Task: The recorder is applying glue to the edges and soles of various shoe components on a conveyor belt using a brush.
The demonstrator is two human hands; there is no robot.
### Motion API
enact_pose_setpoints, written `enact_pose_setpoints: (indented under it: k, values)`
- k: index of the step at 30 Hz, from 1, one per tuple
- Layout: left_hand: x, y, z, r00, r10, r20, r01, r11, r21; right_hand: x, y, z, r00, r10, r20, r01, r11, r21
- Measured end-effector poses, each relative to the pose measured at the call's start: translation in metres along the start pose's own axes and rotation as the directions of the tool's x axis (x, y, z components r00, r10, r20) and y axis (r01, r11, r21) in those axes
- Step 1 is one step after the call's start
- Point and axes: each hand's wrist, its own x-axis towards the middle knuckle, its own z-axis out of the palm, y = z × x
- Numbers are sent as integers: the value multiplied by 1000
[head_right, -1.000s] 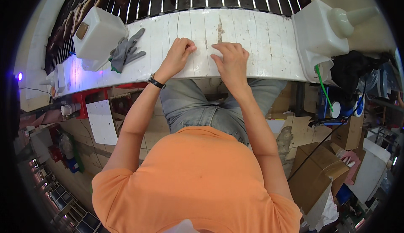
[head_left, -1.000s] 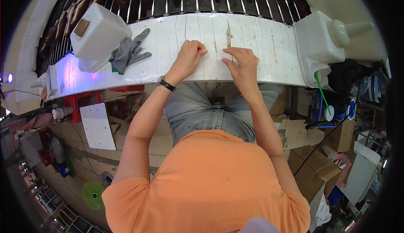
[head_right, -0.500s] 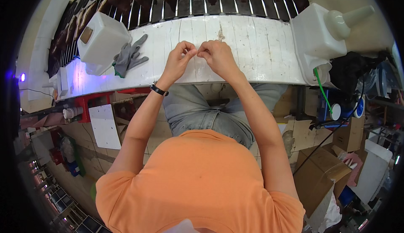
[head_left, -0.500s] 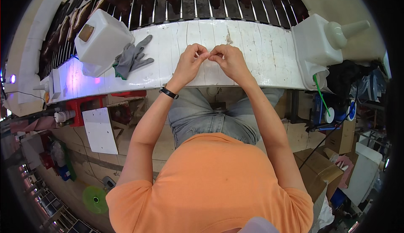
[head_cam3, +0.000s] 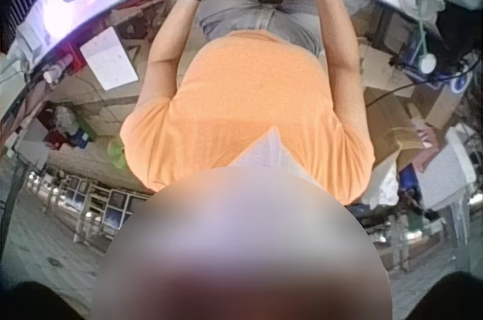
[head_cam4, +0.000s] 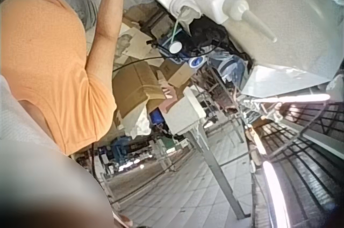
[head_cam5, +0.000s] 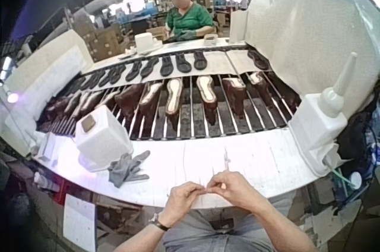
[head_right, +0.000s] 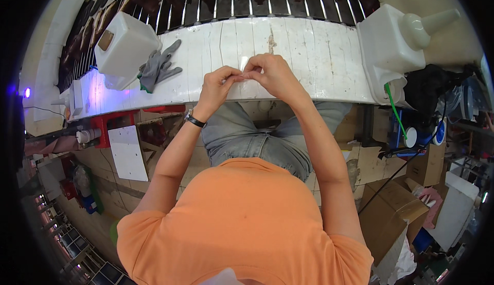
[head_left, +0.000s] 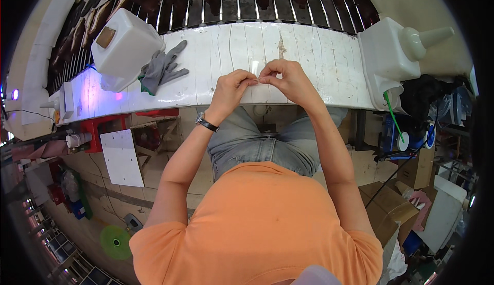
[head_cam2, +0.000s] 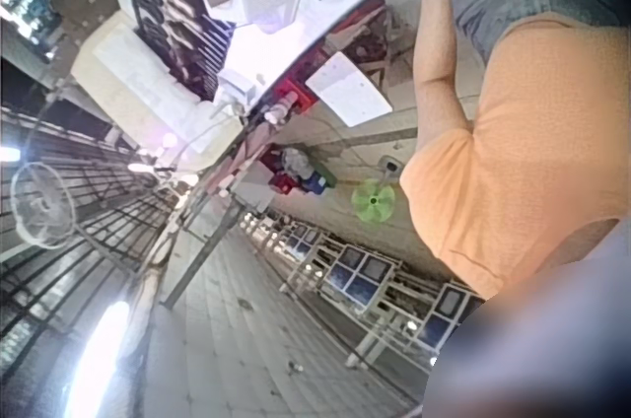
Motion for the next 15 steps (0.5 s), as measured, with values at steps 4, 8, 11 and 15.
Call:
enact_pose_setpoints:
  k: [4, 8, 11, 15]
  values:
    - [-2, -6, -8, 968, -252, 17, 246, 927, -282, -1, 14, 7, 999, -48, -19, 43, 977, -207]
    - [13, -2, -13, 942, -335, 3, 279, 781, -559, 7, 23, 33, 974, -225, -11, 213, 938, -274]
    - [28, 5, -16, 939, -343, 11, 292, 782, -551, 17, 23, 41, 999, -8, -36, 4, 993, -114]
    - [35, 12, -18, 930, -361, -73, 272, 806, -525, 25, 23, 23, 988, 130, 78, -140, 981, 134]
